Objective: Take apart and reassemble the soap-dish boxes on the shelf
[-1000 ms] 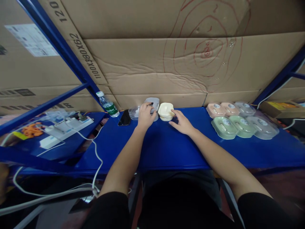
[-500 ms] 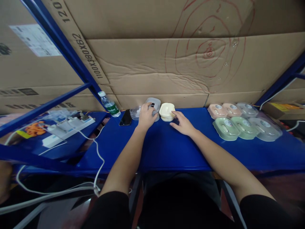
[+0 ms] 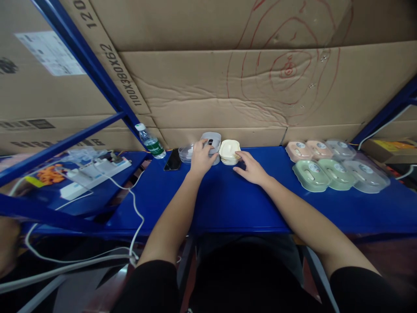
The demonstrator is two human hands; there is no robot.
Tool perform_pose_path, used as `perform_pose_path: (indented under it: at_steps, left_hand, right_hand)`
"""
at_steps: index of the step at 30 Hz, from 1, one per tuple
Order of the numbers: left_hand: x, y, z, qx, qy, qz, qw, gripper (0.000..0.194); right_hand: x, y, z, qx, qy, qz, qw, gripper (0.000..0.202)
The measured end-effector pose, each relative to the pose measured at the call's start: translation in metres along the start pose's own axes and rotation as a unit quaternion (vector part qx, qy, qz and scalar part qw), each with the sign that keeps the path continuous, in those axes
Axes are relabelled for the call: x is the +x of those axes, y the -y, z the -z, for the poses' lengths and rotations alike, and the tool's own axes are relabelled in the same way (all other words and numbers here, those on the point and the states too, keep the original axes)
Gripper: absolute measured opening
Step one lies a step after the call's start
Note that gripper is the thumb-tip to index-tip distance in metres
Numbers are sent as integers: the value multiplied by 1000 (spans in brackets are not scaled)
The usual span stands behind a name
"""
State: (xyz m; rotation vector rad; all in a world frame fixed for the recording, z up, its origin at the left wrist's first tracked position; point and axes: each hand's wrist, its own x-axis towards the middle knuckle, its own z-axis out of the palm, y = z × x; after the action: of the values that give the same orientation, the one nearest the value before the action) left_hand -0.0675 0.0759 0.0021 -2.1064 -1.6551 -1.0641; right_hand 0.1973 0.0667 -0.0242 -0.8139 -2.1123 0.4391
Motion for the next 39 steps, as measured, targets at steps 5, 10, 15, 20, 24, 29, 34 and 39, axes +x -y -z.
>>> perform_pose_path:
  at_steps: [5, 10, 15, 20, 24, 29, 34, 39]
  left_hand:
    - [-1, 0, -2, -9, 1, -7, 1000, 23]
    - [-2, 1, -7, -28, -30, 1, 999, 22]
    - [-3, 5, -13, -40, -59, 10, 997, 25]
    - [-2, 8, -17, -43, -71, 9, 996, 30]
    - [-2, 5, -15, -42, -60, 17, 997, 33]
    - [-2, 3, -13, -55, -55, 17, 997, 35]
    - [-3, 2, -13, -59, -44, 22, 997, 41]
    - [-4, 1, -15, -74, -33, 45, 996, 39]
  right_hand:
    - [0, 2, 1, -12, 4, 8, 1000, 66]
    - [0, 3, 2, -31, 17, 4, 999, 66]
    - [1, 6, 4, -39, 19, 4, 999, 66]
    - [2, 6, 8, -39, 16, -7, 999, 65]
    - [1, 4, 9, -42, 11, -11, 999, 65]
    - [1, 3, 7, -50, 14, 1, 999, 64]
    - [1, 3, 7, -59, 19, 13, 998, 61]
    - [1, 0, 7, -63, 26, 15, 998, 62]
